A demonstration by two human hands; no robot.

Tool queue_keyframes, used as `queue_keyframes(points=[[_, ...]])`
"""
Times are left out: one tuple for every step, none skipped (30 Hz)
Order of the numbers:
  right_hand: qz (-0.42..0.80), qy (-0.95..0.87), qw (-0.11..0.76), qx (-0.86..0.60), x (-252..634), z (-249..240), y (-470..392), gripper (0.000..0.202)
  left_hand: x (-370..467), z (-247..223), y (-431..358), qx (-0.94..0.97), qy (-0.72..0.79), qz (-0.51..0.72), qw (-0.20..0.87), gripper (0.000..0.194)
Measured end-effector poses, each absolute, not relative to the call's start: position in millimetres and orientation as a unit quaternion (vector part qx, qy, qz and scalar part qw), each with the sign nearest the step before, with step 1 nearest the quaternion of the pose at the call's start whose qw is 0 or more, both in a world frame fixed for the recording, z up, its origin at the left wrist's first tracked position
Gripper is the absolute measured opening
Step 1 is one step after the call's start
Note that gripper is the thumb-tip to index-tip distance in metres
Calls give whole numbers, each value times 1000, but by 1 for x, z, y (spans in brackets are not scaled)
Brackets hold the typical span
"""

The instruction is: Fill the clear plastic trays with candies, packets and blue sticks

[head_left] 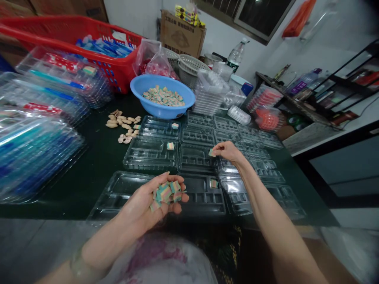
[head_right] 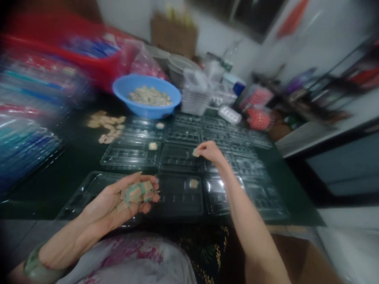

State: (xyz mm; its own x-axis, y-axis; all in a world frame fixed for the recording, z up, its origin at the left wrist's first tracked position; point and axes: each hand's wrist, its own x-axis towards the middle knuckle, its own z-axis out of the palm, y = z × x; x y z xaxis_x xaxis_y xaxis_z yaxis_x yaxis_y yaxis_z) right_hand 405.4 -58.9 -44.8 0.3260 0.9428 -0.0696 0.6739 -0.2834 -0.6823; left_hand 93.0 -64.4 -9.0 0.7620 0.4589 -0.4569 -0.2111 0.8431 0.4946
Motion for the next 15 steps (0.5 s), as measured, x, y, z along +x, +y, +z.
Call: queue_keyframes(points=[[225,-535,260,-772,405,-45,-58,12,93,-9,-64,210,293,183,915,24],[207,-541,239,-780,404,-46,-58,11,94,-10,-65,208,293,182,915,24],[186,-546,218,-787,403,-45,-57,11,94,-10,-65,206,292,182,916,24],[162,-550,198,-795,400,-45,-58,11,94,-11,-65,205,292,181,917,24],[136,-554,178,-802,397,-43,-58,12,95,-11,-65,204,291,179,917,24],[109,-556,160,-808,393,-42,-59,13,95,-11,-66,205,291,177,918,24],[83,-558,143,-813,389,-40,-60,14,95,-11,-66,206,290,175,918,24],[59,-559,128,-817,385,-39,-62,15,95,-12,-66,207,289,175,918,24],[38,-559,116,-820,381,-37,-63,16,95,-12,-67,208,289,173,918,25],[20,-558,105,-823,377,-37,-64,16,94,-12,-67,209,288,172,919,25],[5,-557,98,-825,373,-36,-66,15,94,-11,-67,211,288,170,919,26],[-9,-555,93,-826,370,-37,-67,15,94,-11,-67,212,288,169,918,26],[-22,-553,90,-828,368,-38,-67,14,94,-11,-67,214,288,169,918,26],[-33,-551,90,-829,367,-39,-68,15,94,-11,-67,216,289,170,917,25],[-43,-549,91,-830,366,-41,-68,15,94,-11,-67,217,289,171,917,25]])
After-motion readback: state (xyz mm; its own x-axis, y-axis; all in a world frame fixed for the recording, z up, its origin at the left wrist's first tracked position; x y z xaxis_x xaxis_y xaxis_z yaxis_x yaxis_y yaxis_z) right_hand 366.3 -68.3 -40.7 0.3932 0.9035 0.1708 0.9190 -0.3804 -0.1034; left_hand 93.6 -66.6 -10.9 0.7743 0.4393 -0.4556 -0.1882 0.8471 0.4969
